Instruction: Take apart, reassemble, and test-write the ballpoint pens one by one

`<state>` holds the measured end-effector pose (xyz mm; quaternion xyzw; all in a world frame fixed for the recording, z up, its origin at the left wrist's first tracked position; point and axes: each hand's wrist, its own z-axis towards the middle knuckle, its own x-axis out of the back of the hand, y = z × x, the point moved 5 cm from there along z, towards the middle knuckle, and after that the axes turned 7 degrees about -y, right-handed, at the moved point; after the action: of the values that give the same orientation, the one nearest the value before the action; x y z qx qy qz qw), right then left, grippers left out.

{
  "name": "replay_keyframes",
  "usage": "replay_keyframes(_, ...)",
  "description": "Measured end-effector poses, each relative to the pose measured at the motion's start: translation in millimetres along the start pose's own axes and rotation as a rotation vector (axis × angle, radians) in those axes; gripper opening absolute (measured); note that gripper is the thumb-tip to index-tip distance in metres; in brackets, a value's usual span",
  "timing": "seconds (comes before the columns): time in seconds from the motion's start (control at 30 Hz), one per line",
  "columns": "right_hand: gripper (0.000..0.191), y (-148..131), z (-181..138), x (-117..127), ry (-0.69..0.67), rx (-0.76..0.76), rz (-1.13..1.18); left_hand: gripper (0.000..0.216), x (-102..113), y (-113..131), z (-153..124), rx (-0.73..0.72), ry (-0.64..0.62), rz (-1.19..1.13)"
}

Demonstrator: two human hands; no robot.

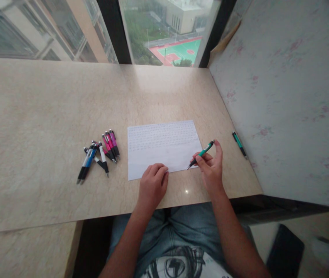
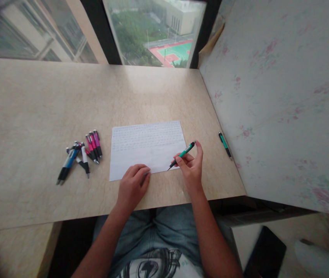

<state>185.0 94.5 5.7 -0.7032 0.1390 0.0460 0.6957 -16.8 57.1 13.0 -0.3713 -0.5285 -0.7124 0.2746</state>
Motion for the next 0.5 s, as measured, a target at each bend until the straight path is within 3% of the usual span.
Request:
replay_keyframes(0.27,0.087,-3,7,16,0.1,0.063,-0.031,0.02,-2,0,2,0.017,-0.037,0.1)
replay_keyframes(0.33,0.07,-3,16,23,0.117,0.053,-0.033,0.025,-2,0,3,0.014,-0.053,0.123)
replay_keyframes(0.43,0.03,-3,32,34,0.14,-0.002,-0.033,0.03,-2,2,5,0.003,-0.08,0.154)
replay_keyframes(0.5,0.026,-4,43,37,0.112,-0.017,-0.041,0.034,-2,4,6,-0.002,-0.098,0.172)
